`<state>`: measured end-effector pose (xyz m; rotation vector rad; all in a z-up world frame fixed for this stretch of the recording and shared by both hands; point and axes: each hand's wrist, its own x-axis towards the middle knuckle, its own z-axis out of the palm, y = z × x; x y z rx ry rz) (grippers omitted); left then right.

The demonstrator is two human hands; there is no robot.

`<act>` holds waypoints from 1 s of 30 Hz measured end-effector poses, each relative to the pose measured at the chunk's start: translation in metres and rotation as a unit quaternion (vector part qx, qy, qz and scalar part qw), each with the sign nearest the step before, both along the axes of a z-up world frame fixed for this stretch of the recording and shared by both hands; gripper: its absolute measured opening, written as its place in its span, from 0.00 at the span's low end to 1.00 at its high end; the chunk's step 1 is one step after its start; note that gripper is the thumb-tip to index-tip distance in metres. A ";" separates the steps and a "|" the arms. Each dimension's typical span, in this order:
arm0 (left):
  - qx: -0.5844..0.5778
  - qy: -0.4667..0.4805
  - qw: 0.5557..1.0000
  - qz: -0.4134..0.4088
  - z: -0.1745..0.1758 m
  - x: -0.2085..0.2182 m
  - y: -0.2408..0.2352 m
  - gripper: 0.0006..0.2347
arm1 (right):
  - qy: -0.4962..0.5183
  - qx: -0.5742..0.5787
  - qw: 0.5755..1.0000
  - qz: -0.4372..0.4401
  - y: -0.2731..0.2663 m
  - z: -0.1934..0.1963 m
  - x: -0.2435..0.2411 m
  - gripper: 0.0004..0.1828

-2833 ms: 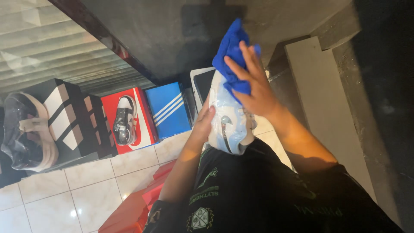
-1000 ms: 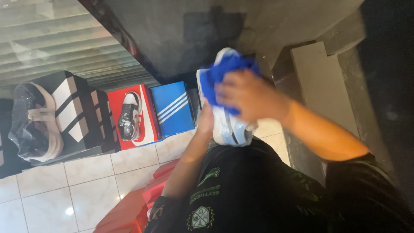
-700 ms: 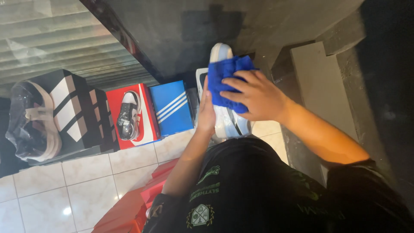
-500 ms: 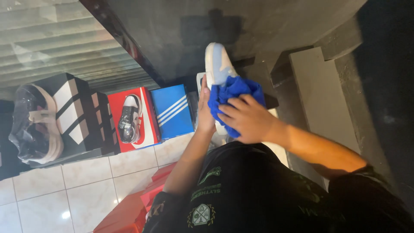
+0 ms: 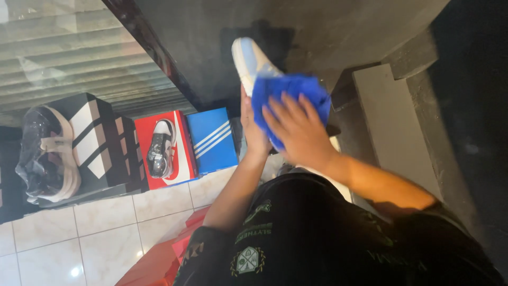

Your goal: Cleaning a shoe box and a sneaker using a blue cleaning cloth.

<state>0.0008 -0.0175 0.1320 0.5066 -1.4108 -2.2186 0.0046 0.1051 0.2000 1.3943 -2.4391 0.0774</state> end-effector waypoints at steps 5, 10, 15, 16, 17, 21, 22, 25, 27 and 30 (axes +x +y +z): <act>0.022 0.032 0.999 0.023 -0.024 -0.023 -0.010 0.21 | 0.074 -0.087 0.991 -0.065 -0.028 0.012 -0.004 0.40; 0.002 0.018 1.000 0.018 0.042 -0.014 -0.012 0.23 | 0.042 -0.083 0.995 -0.026 0.001 -0.004 0.023 0.38; 0.182 0.061 0.980 -0.044 -0.009 -0.020 -0.003 0.20 | 0.051 -0.039 0.997 -0.045 -0.007 0.016 -0.006 0.48; 0.077 0.006 0.997 -0.029 -0.006 -0.016 -0.001 0.18 | 0.058 -0.072 0.993 -0.073 -0.014 0.017 -0.011 0.39; -0.029 -0.048 0.998 -0.012 -0.002 -0.013 0.000 0.17 | 0.066 -0.104 0.988 -0.098 -0.023 0.020 -0.016 0.31; 0.387 0.161 0.881 -0.221 -0.177 -0.074 -0.033 0.21 | 0.063 -0.074 0.991 -0.095 -0.015 0.009 0.019 0.40; 0.402 0.133 0.882 -0.207 -0.147 -0.071 -0.031 0.23 | 0.054 -0.086 0.992 -0.074 -0.007 0.001 0.026 0.35; 0.440 0.063 0.880 -0.166 -0.055 -0.045 -0.015 0.27 | 0.050 -0.122 0.991 -0.033 0.011 -0.002 0.038 0.26; 0.458 0.026 0.877 -0.144 0.011 -0.029 -0.004 0.29 | 0.062 -0.147 0.987 -0.015 0.025 -0.026 0.033 0.23; 0.495 -0.053 0.862 -0.097 0.100 -0.008 0.011 0.35 | 0.079 -0.313 0.946 -0.030 0.044 -0.077 0.030 0.30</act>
